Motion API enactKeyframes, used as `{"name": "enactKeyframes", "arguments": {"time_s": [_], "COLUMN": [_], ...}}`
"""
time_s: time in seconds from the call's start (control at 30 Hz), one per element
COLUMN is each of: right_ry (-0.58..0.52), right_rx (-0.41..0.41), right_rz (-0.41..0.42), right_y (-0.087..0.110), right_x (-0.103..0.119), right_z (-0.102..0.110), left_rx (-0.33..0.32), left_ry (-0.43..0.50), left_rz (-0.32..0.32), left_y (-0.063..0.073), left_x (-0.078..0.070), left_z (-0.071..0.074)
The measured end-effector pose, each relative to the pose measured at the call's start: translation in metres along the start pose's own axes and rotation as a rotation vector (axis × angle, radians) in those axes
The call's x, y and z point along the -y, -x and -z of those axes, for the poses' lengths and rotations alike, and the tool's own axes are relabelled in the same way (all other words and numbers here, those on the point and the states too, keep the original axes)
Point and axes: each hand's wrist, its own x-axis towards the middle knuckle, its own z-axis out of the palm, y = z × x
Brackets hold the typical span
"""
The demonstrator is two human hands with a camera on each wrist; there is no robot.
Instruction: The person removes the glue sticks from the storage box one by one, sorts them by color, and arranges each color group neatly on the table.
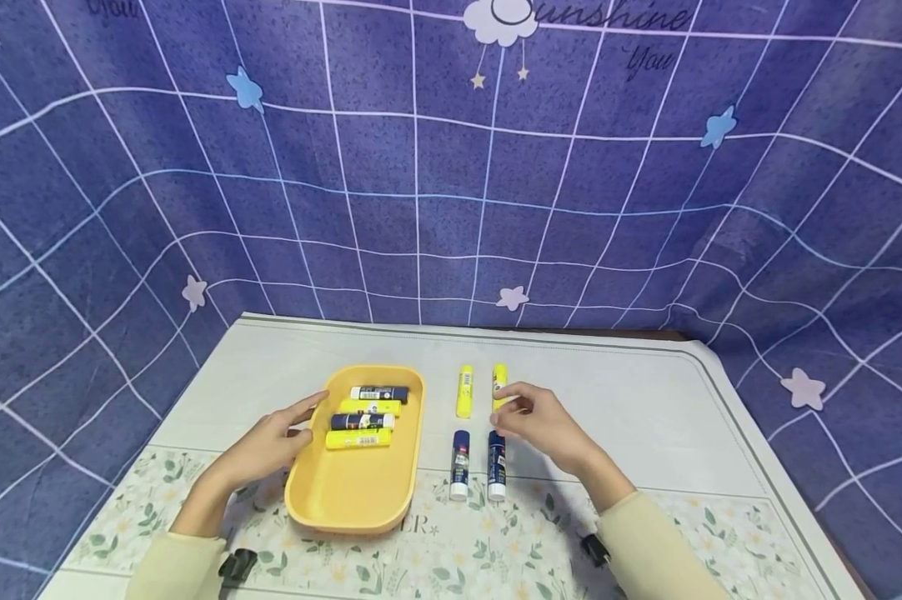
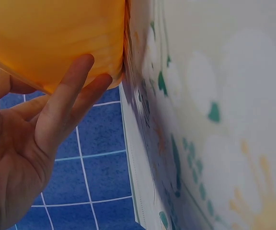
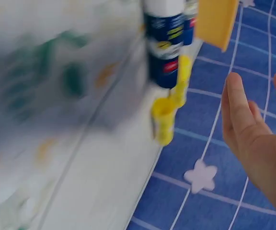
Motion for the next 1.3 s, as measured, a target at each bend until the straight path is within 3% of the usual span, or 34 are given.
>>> {"name": "enactKeyframes", "arguments": {"time_s": [0.23, 0.77, 1.1, 1.3], "right_ry": [-0.013, -0.034, -0.027, 0.081], "right_rx": [0.13, 0.263, 0.355, 0.366], "right_rz": [0.071, 0.115, 0.11, 0.144], "right_y": [-0.031, -0.072, -0.092, -0.099], "right_x": [0.023, 0.042, 0.035, 0.035], "right_z": [-0.035, -0.097, -0.132, -0.142], "left_rx": [-0.011, -0.015, -0.003, 0.006], "left_ry": [0.008, -0.005, 0.007, 0.013], "left_rz": [0.013, -0.008, 0.0, -0.009], "left_y": [0.001, 0.0, 0.0, -0.001], "left_x": [0.001, -0.004, -0.002, 0.0], "left_z": [0.001, 0.0, -0.002, -0.002]}}
